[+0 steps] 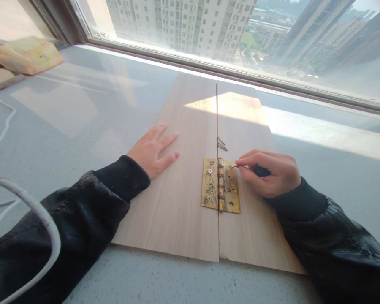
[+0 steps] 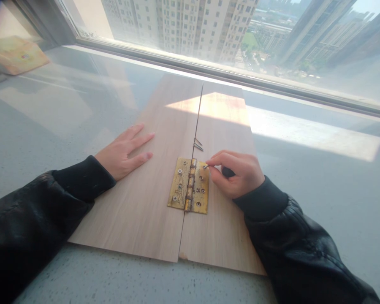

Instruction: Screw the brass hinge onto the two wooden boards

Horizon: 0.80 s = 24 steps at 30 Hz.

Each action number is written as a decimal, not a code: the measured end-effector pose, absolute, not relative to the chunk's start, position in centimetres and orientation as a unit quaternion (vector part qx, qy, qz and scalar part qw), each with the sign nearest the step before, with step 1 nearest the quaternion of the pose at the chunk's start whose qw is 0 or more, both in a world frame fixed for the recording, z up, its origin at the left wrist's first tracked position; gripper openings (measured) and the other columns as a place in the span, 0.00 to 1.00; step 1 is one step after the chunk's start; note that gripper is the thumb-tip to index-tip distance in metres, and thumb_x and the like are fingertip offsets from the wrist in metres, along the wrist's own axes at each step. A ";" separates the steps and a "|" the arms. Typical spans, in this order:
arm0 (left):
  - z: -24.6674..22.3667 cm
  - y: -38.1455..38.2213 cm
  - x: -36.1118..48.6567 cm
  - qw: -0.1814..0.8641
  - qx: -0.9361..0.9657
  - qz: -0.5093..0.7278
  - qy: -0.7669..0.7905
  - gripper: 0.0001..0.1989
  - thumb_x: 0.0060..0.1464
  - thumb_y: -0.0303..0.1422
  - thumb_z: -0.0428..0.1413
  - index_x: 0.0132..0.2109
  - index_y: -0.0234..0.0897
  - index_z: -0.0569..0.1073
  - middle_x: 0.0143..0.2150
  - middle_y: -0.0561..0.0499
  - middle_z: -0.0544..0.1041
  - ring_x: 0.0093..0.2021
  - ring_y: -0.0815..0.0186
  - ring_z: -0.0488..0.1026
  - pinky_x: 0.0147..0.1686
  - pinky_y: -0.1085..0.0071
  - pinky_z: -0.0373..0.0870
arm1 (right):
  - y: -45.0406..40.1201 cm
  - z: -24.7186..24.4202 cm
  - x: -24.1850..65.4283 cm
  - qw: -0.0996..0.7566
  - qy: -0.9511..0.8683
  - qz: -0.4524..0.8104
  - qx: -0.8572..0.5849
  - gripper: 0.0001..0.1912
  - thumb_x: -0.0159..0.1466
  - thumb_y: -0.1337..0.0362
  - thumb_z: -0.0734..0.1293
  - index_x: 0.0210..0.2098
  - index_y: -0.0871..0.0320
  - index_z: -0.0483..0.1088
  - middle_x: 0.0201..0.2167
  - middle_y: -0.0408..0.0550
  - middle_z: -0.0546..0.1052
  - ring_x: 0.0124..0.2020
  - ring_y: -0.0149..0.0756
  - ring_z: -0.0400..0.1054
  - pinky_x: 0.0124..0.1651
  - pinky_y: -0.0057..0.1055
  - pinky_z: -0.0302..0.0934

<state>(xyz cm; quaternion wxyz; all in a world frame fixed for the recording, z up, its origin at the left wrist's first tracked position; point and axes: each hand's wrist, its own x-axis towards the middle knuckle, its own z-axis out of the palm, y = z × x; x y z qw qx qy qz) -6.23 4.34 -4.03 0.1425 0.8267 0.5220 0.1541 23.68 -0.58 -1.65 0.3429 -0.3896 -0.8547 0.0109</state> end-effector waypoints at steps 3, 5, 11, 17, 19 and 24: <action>-4.2 4.4 -6.3 0.139 0.827 0.162 0.520 0.32 0.59 0.50 0.46 0.65 0.37 0.63 0.71 0.40 0.52 0.70 0.50 0.49 0.68 0.53 0.47 | -0.6 -1.6 23.6 0.345 -0.852 0.008 -0.394 0.06 0.57 0.72 0.66 0.32 0.56 0.72 0.27 0.45 0.79 0.23 0.29 0.71 0.24 0.27 0.65; -4.3 4.4 -6.3 0.140 0.827 0.163 0.519 0.33 0.59 0.50 0.46 0.65 0.36 0.63 0.71 0.40 0.52 0.70 0.50 0.50 0.68 0.53 0.47 | -0.6 -1.6 23.6 0.346 -0.848 0.005 -0.401 0.05 0.57 0.71 0.66 0.31 0.56 0.72 0.27 0.44 0.79 0.21 0.28 0.70 0.23 0.27 0.63; -4.0 4.3 -6.2 0.149 0.825 0.158 0.521 0.33 0.59 0.49 0.46 0.65 0.35 0.63 0.71 0.39 0.52 0.70 0.49 0.49 0.67 0.53 0.47 | -0.5 -1.6 23.6 0.349 -0.844 -0.001 -0.407 0.04 0.58 0.70 0.65 0.31 0.56 0.71 0.25 0.42 0.78 0.20 0.27 0.69 0.23 0.26 0.63; -4.0 4.5 -6.3 0.147 0.824 0.166 0.521 0.32 0.59 0.49 0.46 0.65 0.35 0.64 0.70 0.38 0.53 0.70 0.50 0.50 0.67 0.54 0.48 | -0.5 -1.8 23.6 0.351 -0.839 -0.011 -0.415 0.04 0.58 0.71 0.66 0.30 0.56 0.72 0.25 0.43 0.78 0.20 0.26 0.68 0.22 0.25 0.62; -4.0 4.7 -6.3 0.147 0.824 0.163 0.522 0.32 0.60 0.48 0.46 0.65 0.34 0.63 0.70 0.37 0.53 0.70 0.50 0.51 0.67 0.54 0.48 | -0.6 -1.8 23.6 0.356 -0.835 -0.018 -0.420 0.04 0.58 0.71 0.66 0.30 0.56 0.71 0.25 0.42 0.78 0.19 0.26 0.68 0.22 0.26 0.62; -4.2 4.8 -6.3 0.146 0.823 0.164 0.524 0.32 0.60 0.48 0.46 0.65 0.35 0.63 0.70 0.37 0.52 0.70 0.50 0.51 0.67 0.54 0.48 | -0.6 -1.7 23.7 0.358 -0.832 -0.023 -0.424 0.04 0.58 0.70 0.66 0.31 0.55 0.72 0.24 0.41 0.78 0.19 0.26 0.67 0.22 0.26 0.62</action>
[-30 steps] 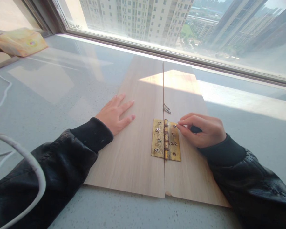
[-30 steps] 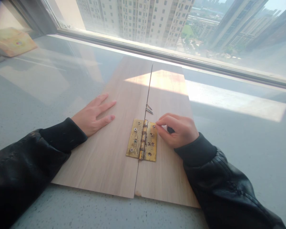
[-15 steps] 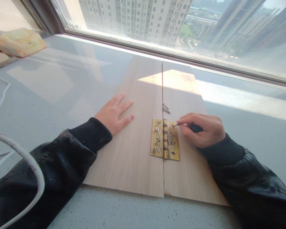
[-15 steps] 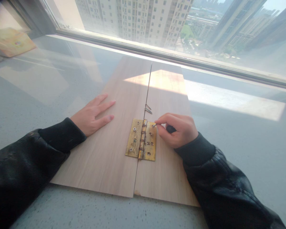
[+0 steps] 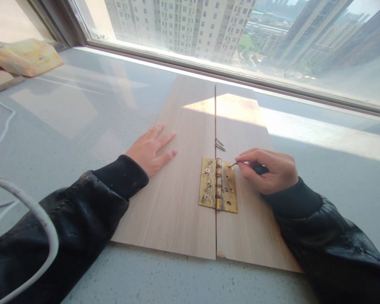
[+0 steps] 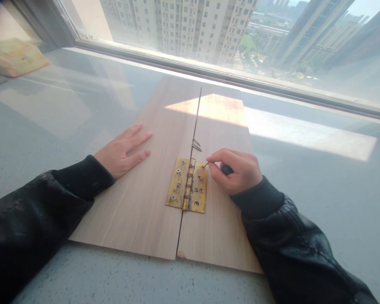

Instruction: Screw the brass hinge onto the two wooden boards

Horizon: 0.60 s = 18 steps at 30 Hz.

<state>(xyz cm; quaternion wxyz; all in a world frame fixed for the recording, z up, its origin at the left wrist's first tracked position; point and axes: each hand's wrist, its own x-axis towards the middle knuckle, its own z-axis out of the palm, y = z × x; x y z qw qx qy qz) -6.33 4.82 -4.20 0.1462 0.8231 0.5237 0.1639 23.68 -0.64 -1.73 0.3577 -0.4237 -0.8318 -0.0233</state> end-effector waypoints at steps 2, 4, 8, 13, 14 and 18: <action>-4.3 4.8 -6.4 0.140 0.823 0.171 0.523 0.32 0.60 0.49 0.46 0.65 0.35 0.63 0.70 0.38 0.53 0.70 0.50 0.51 0.67 0.53 0.49 | -0.6 -1.7 23.7 0.356 -0.831 -0.023 -0.426 0.04 0.58 0.70 0.66 0.31 0.55 0.72 0.25 0.41 0.78 0.18 0.26 0.67 0.21 0.26 0.62; -4.2 4.8 -6.4 0.142 0.823 0.168 0.523 0.32 0.59 0.49 0.46 0.65 0.35 0.63 0.70 0.38 0.53 0.70 0.50 0.51 0.67 0.53 0.49 | -0.6 -1.8 23.7 0.354 -0.832 -0.023 -0.428 0.03 0.58 0.70 0.66 0.31 0.56 0.72 0.24 0.41 0.78 0.18 0.26 0.67 0.21 0.26 0.62; -4.0 4.7 -6.3 0.150 0.823 0.156 0.526 0.32 0.59 0.47 0.46 0.65 0.34 0.63 0.70 0.37 0.52 0.70 0.49 0.51 0.67 0.53 0.48 | -0.7 -1.7 23.9 0.348 -0.832 -0.021 -0.431 0.03 0.58 0.70 0.66 0.31 0.57 0.72 0.22 0.42 0.77 0.19 0.27 0.69 0.22 0.26 0.62; -3.9 4.7 -6.2 0.140 0.824 0.165 0.523 0.32 0.59 0.48 0.46 0.65 0.34 0.63 0.70 0.37 0.53 0.70 0.50 0.51 0.67 0.54 0.48 | -0.6 -1.7 23.8 0.345 -0.833 -0.023 -0.431 0.03 0.58 0.70 0.66 0.31 0.57 0.72 0.22 0.42 0.77 0.19 0.28 0.69 0.22 0.26 0.62; -3.9 4.7 -6.2 0.141 0.825 0.160 0.523 0.32 0.60 0.48 0.46 0.65 0.34 0.63 0.70 0.37 0.53 0.70 0.50 0.51 0.67 0.54 0.48 | -0.6 -1.8 23.8 0.345 -0.833 -0.024 -0.431 0.03 0.58 0.70 0.66 0.31 0.57 0.72 0.22 0.42 0.77 0.19 0.28 0.69 0.22 0.26 0.62; -3.8 4.6 -6.2 0.147 0.825 0.147 0.525 0.32 0.60 0.47 0.47 0.65 0.33 0.63 0.70 0.36 0.52 0.70 0.50 0.51 0.67 0.55 0.48 | -0.6 -1.8 23.8 0.344 -0.834 -0.026 -0.430 0.03 0.58 0.70 0.67 0.32 0.56 0.72 0.21 0.41 0.77 0.18 0.27 0.68 0.22 0.26 0.62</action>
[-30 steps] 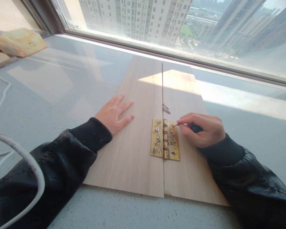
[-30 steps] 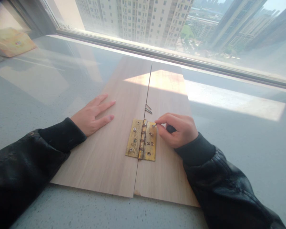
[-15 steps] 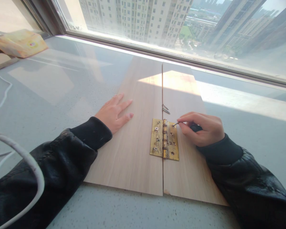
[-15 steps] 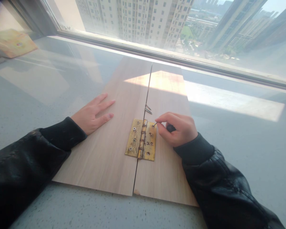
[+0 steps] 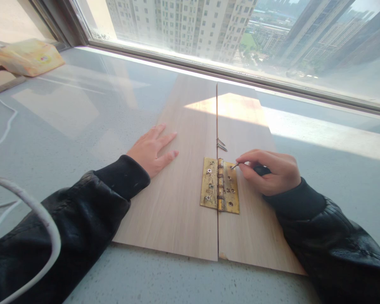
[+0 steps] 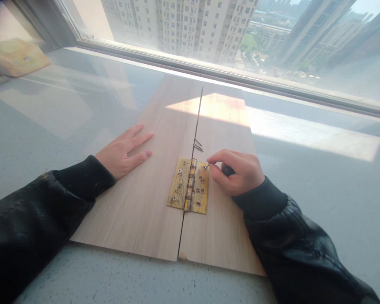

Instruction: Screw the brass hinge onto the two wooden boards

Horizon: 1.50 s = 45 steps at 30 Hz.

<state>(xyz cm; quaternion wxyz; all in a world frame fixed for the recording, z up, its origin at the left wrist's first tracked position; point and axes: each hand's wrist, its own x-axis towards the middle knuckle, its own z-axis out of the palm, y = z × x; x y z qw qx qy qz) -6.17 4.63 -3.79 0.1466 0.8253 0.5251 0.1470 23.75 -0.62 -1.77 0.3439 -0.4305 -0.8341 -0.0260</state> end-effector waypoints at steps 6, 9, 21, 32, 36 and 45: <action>-4.0 4.7 -6.3 0.137 0.826 0.162 0.521 0.32 0.59 0.48 0.46 0.65 0.34 0.64 0.70 0.37 0.53 0.70 0.50 0.52 0.67 0.54 0.49 | -0.7 -1.8 23.8 0.341 -0.834 -0.026 -0.433 0.04 0.58 0.70 0.66 0.32 0.55 0.72 0.21 0.40 0.77 0.18 0.26 0.67 0.22 0.26 0.62; -3.9 4.7 -6.3 0.141 0.825 0.161 0.524 0.32 0.59 0.48 0.46 0.65 0.34 0.63 0.70 0.37 0.53 0.70 0.50 0.51 0.67 0.55 0.49 | -0.7 -1.7 23.7 0.339 -0.833 -0.026 -0.436 0.04 0.58 0.70 0.66 0.31 0.55 0.72 0.21 0.40 0.76 0.18 0.26 0.67 0.22 0.26 0.62; -4.4 4.8 -6.4 0.134 0.827 0.175 0.518 0.32 0.59 0.49 0.46 0.64 0.37 0.64 0.70 0.41 0.54 0.69 0.51 0.53 0.67 0.53 0.50 | -0.8 -1.7 23.7 0.337 -0.832 -0.018 -0.439 0.04 0.58 0.69 0.66 0.31 0.54 0.72 0.20 0.39 0.76 0.18 0.27 0.67 0.21 0.27 0.61; -4.2 4.6 -6.4 0.139 0.824 0.170 0.523 0.32 0.59 0.49 0.46 0.65 0.36 0.64 0.71 0.40 0.53 0.70 0.51 0.51 0.67 0.53 0.49 | -0.7 -1.5 23.6 0.338 -0.835 -0.019 -0.434 0.02 0.58 0.69 0.67 0.31 0.56 0.72 0.20 0.40 0.75 0.17 0.27 0.66 0.21 0.27 0.60; -4.3 4.6 -6.4 0.139 0.824 0.173 0.522 0.32 0.59 0.49 0.46 0.64 0.36 0.64 0.71 0.40 0.53 0.70 0.51 0.52 0.67 0.53 0.49 | -0.7 -1.5 23.5 0.340 -0.835 -0.018 -0.431 0.04 0.58 0.70 0.66 0.31 0.55 0.71 0.21 0.39 0.76 0.17 0.26 0.65 0.21 0.27 0.61; -4.3 4.6 -6.4 0.139 0.823 0.174 0.523 0.32 0.59 0.49 0.46 0.64 0.37 0.64 0.71 0.41 0.54 0.70 0.52 0.52 0.67 0.53 0.50 | -0.8 -1.4 23.5 0.339 -0.835 -0.019 -0.432 0.04 0.58 0.69 0.66 0.31 0.54 0.71 0.21 0.39 0.76 0.18 0.26 0.66 0.21 0.27 0.61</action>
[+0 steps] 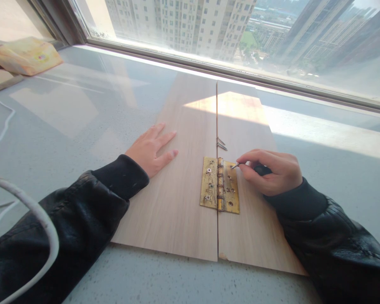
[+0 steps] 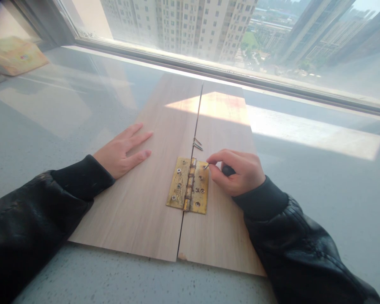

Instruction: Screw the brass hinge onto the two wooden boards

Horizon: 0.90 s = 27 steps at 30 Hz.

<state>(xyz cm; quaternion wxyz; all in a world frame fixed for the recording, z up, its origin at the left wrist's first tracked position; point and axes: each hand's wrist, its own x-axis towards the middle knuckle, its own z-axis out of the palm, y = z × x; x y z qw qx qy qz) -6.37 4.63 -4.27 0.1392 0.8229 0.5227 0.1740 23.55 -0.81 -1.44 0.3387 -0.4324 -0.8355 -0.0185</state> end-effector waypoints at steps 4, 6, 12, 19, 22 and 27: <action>-4.2 4.6 -6.3 0.136 0.823 0.170 0.524 0.32 0.59 0.49 0.46 0.64 0.37 0.64 0.71 0.40 0.53 0.70 0.51 0.52 0.67 0.54 0.50 | -0.8 -1.5 23.5 0.341 -0.834 -0.023 -0.434 0.04 0.58 0.69 0.67 0.31 0.54 0.71 0.21 0.39 0.76 0.18 0.26 0.66 0.21 0.27 0.61; -4.2 4.6 -6.3 0.136 0.823 0.165 0.526 0.32 0.59 0.49 0.46 0.64 0.36 0.64 0.71 0.39 0.53 0.70 0.51 0.52 0.67 0.54 0.49 | -0.8 -1.5 23.5 0.339 -0.835 -0.022 -0.433 0.04 0.58 0.70 0.66 0.31 0.54 0.71 0.21 0.39 0.76 0.18 0.26 0.66 0.22 0.27 0.61; -4.3 4.7 -6.4 0.133 0.825 0.168 0.523 0.32 0.60 0.49 0.46 0.64 0.37 0.63 0.70 0.40 0.54 0.69 0.52 0.53 0.67 0.53 0.50 | -0.7 -1.4 23.5 0.332 -0.842 -0.016 -0.424 0.04 0.58 0.69 0.66 0.31 0.55 0.71 0.23 0.40 0.77 0.18 0.25 0.67 0.22 0.26 0.62; -4.0 4.6 -6.4 0.144 0.825 0.162 0.522 0.32 0.59 0.48 0.46 0.65 0.36 0.63 0.71 0.41 0.53 0.70 0.51 0.52 0.67 0.53 0.49 | -0.7 -1.5 23.6 0.335 -0.841 -0.013 -0.425 0.03 0.59 0.69 0.67 0.32 0.54 0.72 0.23 0.40 0.77 0.18 0.26 0.67 0.22 0.26 0.62; -3.9 4.6 -6.3 0.146 0.825 0.159 0.523 0.32 0.59 0.48 0.46 0.65 0.35 0.63 0.71 0.39 0.53 0.70 0.51 0.52 0.67 0.53 0.49 | -0.8 -1.6 23.6 0.335 -0.839 -0.012 -0.429 0.03 0.59 0.69 0.67 0.32 0.54 0.72 0.23 0.40 0.77 0.19 0.26 0.67 0.22 0.26 0.62; -4.2 4.6 -6.4 0.135 0.825 0.171 0.521 0.32 0.59 0.49 0.46 0.64 0.36 0.64 0.70 0.40 0.54 0.69 0.51 0.53 0.67 0.54 0.50 | -0.8 -1.8 23.6 0.333 -0.836 -0.013 -0.436 0.02 0.58 0.68 0.69 0.30 0.55 0.71 0.20 0.39 0.74 0.18 0.26 0.66 0.22 0.26 0.62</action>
